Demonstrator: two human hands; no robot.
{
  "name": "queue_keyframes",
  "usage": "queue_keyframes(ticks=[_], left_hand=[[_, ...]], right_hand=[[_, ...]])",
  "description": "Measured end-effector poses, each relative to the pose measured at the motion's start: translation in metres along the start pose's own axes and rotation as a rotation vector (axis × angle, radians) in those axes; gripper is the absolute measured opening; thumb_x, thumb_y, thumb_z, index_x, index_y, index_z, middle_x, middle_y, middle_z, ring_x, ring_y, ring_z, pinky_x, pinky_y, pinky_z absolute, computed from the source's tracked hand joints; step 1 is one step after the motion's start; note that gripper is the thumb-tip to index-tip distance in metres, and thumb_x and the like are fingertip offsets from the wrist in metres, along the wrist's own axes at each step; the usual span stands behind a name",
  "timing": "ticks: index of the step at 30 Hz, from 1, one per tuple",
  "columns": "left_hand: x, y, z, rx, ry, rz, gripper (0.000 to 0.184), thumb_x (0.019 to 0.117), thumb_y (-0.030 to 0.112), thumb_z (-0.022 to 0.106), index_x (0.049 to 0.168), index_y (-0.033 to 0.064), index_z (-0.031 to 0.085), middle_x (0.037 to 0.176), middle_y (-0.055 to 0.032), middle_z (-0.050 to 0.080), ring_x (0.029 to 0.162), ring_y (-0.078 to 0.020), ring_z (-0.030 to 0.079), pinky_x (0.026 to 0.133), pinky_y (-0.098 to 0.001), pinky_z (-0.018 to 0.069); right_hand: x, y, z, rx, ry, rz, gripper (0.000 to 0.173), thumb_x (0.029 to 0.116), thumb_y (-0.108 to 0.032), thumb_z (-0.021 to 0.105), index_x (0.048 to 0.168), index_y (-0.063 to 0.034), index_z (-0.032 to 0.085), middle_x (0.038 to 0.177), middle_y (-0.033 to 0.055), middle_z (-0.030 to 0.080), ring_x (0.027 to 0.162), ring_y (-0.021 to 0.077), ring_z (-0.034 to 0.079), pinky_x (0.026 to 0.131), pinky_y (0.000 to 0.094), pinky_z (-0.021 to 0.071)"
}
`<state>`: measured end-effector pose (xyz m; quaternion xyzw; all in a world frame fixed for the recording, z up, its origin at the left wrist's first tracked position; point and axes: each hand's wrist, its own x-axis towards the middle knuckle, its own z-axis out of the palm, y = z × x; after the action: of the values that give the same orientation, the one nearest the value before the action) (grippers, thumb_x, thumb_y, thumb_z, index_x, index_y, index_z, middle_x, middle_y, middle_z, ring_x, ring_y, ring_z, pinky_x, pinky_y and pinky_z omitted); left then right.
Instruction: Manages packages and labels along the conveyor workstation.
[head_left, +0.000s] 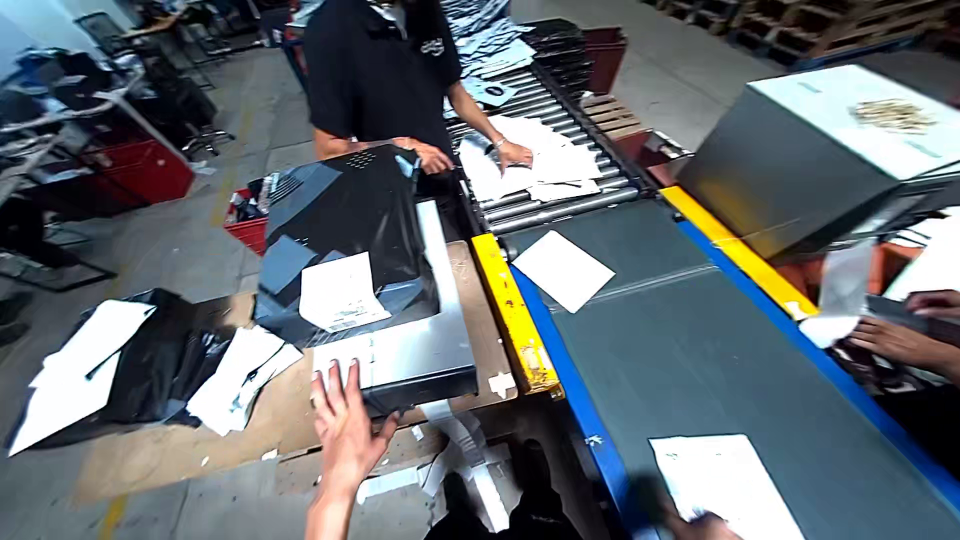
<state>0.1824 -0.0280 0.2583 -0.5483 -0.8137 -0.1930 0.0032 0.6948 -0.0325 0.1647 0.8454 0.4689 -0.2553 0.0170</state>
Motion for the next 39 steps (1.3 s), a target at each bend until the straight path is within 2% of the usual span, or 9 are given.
queue_keyframes(ticks=[3, 6, 10, 15, 22, 28, 30, 34, 39], left_hand=[[-0.001, -0.006, 0.003, 0.018, -0.017, -0.001, 0.116, 0.0669, 0.052, 0.083, 0.162, 0.0144, 0.028, 0.169, -0.0234, 0.012, 0.151, -0.0572, 0.01, 0.101, -0.0767, 0.0354], [-0.005, -0.012, -0.001, 0.007, -0.043, 0.032, 0.113, 0.0707, 0.054, 0.08, 0.163, 0.0155, 0.027, 0.171, -0.0212, 0.009, 0.152, -0.0554, 0.01, 0.102, -0.0757, 0.0353], [-0.004, -0.019, -0.006, -0.026, -0.04, 0.058, 0.113, 0.069, 0.052, 0.081, 0.163, 0.0179, 0.028, 0.171, -0.0189, 0.011, 0.152, -0.0562, 0.011, 0.101, -0.0762, 0.0366], [-0.004, -0.015, -0.001, -0.097, -0.048, 0.098, 0.117, 0.066, 0.053, 0.081, 0.162, 0.0138, 0.028, 0.168, -0.0259, 0.014, 0.148, -0.0647, 0.006, 0.103, -0.0839, 0.0272], [0.001, -0.006, 0.005, -0.049, 0.022, 0.151, 0.116, 0.0667, 0.055, 0.078, 0.159, 0.0033, 0.03, 0.163, -0.0364, 0.018, 0.143, -0.0709, 0.009, 0.103, -0.0834, 0.0253], [0.0, 0.008, -0.005, -0.02, -0.034, -0.002, 0.12, 0.0627, 0.044, 0.088, 0.161, 0.0088, 0.028, 0.167, -0.0295, 0.012, 0.148, -0.064, 0.008, 0.1, -0.0818, 0.0329], [0.002, 0.003, -0.002, -0.011, -0.022, -0.025, 0.119, 0.0635, 0.046, 0.088, 0.161, 0.0111, 0.03, 0.168, -0.0267, 0.011, 0.15, -0.0601, 0.01, 0.104, -0.0785, 0.033], [-0.001, -0.006, 0.002, 0.018, -0.037, -0.023, 0.115, 0.0683, 0.052, 0.083, 0.162, 0.0161, 0.028, 0.171, -0.0205, 0.008, 0.153, -0.0534, 0.009, 0.105, -0.0739, 0.0345], [-0.004, -0.009, -0.005, -0.031, -0.106, -0.015, 0.112, 0.0728, 0.049, 0.081, 0.164, 0.0201, 0.024, 0.173, -0.0144, 0.004, 0.155, -0.0488, 0.005, 0.108, -0.0729, 0.033]], right_hand=[[-0.075, -0.168, 0.094, 0.61, -0.274, -0.446, 0.034, 0.0904, -0.043, 0.077, 0.098, -0.0106, 0.079, 0.089, 0.0044, 0.077, 0.078, 0.0185, 0.074, 0.074, 0.0443, 0.0641], [-0.115, -0.287, 0.127, 0.881, -0.668, -0.186, 0.049, 0.0907, -0.042, 0.08, 0.116, -0.0015, 0.072, 0.095, 0.0127, 0.076, 0.075, 0.0237, 0.074, 0.066, 0.0426, 0.0632], [-0.116, -0.353, 0.136, 0.878, -0.571, -0.023, 0.022, 0.0959, -0.02, 0.075, 0.104, 0.0006, 0.071, 0.078, 0.0082, 0.076, 0.061, 0.0153, 0.07, 0.058, 0.0325, 0.057], [-0.106, -0.306, 0.089, 0.79, -0.461, -0.201, 0.026, 0.0916, -0.025, 0.08, 0.09, 0.0, 0.072, 0.072, 0.0092, 0.073, 0.062, 0.0189, 0.071, 0.064, 0.0392, 0.0612], [0.149, -0.068, 0.001, 0.511, 0.148, 0.186, 0.048, 0.091, -0.048, 0.076, 0.099, -0.0012, 0.077, 0.094, 0.0193, 0.076, 0.092, 0.0384, 0.072, 0.088, 0.0621, 0.0542], [0.087, 0.026, -0.012, -0.134, 0.003, 0.179, 0.1, 0.0846, -0.087, 0.05, 0.116, 0.0057, 0.071, 0.118, 0.0333, 0.069, 0.117, 0.0518, 0.064, 0.096, 0.071, 0.0469], [0.046, -0.012, 0.007, -0.121, -0.032, 0.046, 0.097, 0.0922, -0.082, 0.039, 0.109, 0.0067, 0.073, 0.108, 0.032, 0.072, 0.106, 0.0496, 0.069, 0.089, 0.0689, 0.0517], [-0.06, -0.166, 0.107, 0.517, -0.336, -0.529, 0.039, 0.097, -0.046, 0.068, 0.092, -0.0087, 0.078, 0.08, 0.0064, 0.074, 0.072, 0.0209, 0.072, 0.07, 0.0473, 0.0622], [-0.11, -0.306, 0.133, 0.811, -0.727, -0.218, 0.04, 0.0971, -0.042, 0.072, 0.108, -0.0029, 0.075, 0.087, 0.0075, 0.077, 0.063, 0.0157, 0.068, 0.056, 0.0339, 0.0548]])
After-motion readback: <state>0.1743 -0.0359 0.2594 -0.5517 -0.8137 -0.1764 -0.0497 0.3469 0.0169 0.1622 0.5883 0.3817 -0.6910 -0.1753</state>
